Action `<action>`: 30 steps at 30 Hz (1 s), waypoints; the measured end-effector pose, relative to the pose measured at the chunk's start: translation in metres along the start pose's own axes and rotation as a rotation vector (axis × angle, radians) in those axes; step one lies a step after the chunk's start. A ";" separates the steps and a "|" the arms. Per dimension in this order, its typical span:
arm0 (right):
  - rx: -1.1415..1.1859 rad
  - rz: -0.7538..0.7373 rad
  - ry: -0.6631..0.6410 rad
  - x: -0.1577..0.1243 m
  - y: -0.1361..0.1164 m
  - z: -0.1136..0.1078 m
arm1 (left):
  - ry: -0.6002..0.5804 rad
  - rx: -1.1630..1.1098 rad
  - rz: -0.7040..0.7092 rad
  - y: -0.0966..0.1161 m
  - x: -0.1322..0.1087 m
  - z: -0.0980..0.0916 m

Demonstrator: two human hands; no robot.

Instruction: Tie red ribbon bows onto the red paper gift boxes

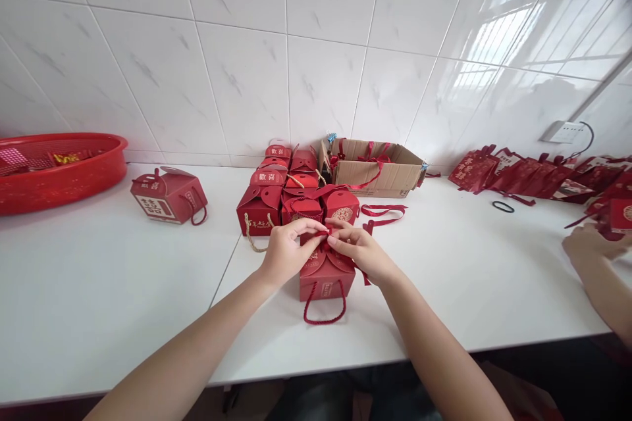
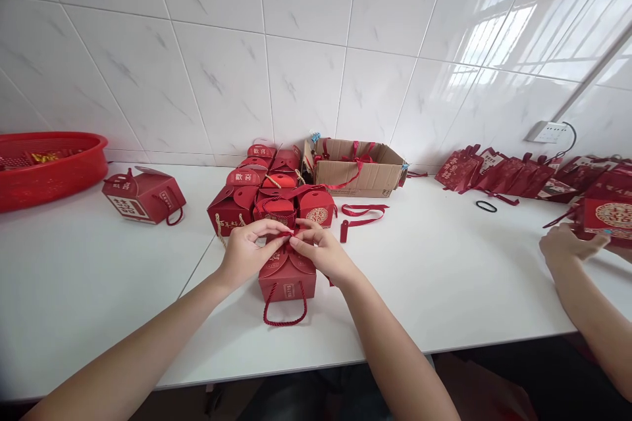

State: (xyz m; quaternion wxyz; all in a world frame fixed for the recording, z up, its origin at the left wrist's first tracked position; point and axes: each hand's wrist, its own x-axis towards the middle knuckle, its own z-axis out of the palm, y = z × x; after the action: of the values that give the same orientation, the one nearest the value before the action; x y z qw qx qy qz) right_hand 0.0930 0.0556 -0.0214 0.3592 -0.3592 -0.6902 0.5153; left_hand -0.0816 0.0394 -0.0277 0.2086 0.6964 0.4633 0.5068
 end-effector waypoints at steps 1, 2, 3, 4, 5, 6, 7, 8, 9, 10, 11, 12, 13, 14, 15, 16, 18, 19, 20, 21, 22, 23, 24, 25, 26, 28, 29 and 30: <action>0.002 -0.009 -0.017 0.000 0.000 0.001 | -0.001 -0.002 -0.002 -0.001 0.000 0.001; 0.004 -0.014 -0.018 0.001 0.000 0.002 | 0.000 -0.008 -0.007 -0.002 0.001 0.002; 0.013 -0.014 -0.007 0.001 0.001 0.003 | 0.007 -0.015 -0.011 -0.003 0.001 0.002; 0.029 -0.011 0.007 0.001 0.002 0.004 | 0.021 -0.017 -0.012 -0.003 0.002 0.002; 0.050 -0.008 0.020 0.002 0.002 0.005 | 0.045 -0.009 -0.007 -0.003 0.003 0.002; 0.070 -0.005 0.031 0.002 0.003 0.006 | 0.075 0.012 0.006 -0.003 0.003 0.000; 0.084 -0.005 0.040 0.002 0.004 0.007 | 0.098 0.043 0.025 -0.002 0.003 -0.002; 0.091 -0.005 0.047 0.002 0.004 0.007 | 0.101 0.076 0.046 -0.001 0.003 -0.004; 0.090 -0.006 0.049 0.002 0.005 0.007 | 0.072 0.105 0.064 0.002 0.003 -0.007; 0.085 -0.008 0.048 0.002 0.005 0.007 | 0.014 0.128 0.074 0.004 0.003 -0.010; 0.079 -0.010 0.045 0.002 0.006 0.006 | -0.058 0.147 0.078 0.006 0.003 -0.012; 0.073 -0.013 0.041 0.002 0.006 0.006 | -0.124 0.161 0.080 0.008 0.002 -0.014; 0.068 -0.014 0.038 0.001 0.005 0.005 | -0.170 0.173 0.080 0.009 0.002 -0.014; 0.061 -0.015 0.034 0.001 0.004 0.004 | -0.193 0.185 0.080 0.009 0.002 -0.015; 0.055 -0.015 0.029 0.001 0.003 0.003 | -0.195 0.194 0.079 0.009 0.002 -0.015; 0.050 -0.016 0.023 0.000 0.002 0.002 | -0.189 0.196 0.075 0.008 0.002 -0.014; 0.044 -0.013 -0.004 -0.002 -0.002 0.000 | -0.186 0.181 0.058 0.005 0.003 -0.013; 0.040 -0.007 -0.019 -0.004 -0.003 -0.001 | -0.191 0.168 0.045 0.003 0.004 -0.013; 0.033 0.002 -0.029 -0.006 -0.005 -0.003 | -0.194 0.154 0.029 0.001 0.005 -0.013; 0.022 0.017 -0.032 -0.008 -0.007 -0.004 | -0.201 0.139 0.011 0.000 0.005 -0.013; 0.005 0.035 -0.026 -0.012 -0.008 -0.005 | -0.211 0.123 -0.007 -0.001 0.006 -0.014; -0.015 0.053 -0.010 -0.015 -0.009 -0.005 | -0.222 0.107 -0.023 -0.001 0.007 -0.015; -0.038 0.064 0.007 -0.019 -0.009 -0.006 | -0.231 0.090 -0.036 0.000 0.007 -0.016; -0.061 0.069 0.020 -0.023 -0.009 -0.006 | -0.243 0.074 -0.043 0.000 0.007 -0.017; -0.084 0.064 0.029 -0.027 -0.009 -0.005 | -0.259 0.057 -0.043 0.002 0.007 -0.018; -0.130 0.034 0.058 -0.034 -0.008 -0.005 | -0.295 0.022 -0.021 0.004 0.007 -0.021; -0.154 0.018 0.083 -0.037 -0.007 -0.004 | -0.316 0.006 -0.005 0.005 0.006 -0.022; -0.180 0.006 0.117 -0.039 -0.005 -0.004 | -0.337 -0.006 0.012 0.007 0.006 -0.024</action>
State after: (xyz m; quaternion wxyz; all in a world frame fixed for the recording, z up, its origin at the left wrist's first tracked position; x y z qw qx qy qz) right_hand 0.1149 0.0227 -0.0208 0.3636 -0.4213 -0.7107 0.4304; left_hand -0.0997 0.0371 -0.0101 0.2825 0.7737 0.4162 0.3853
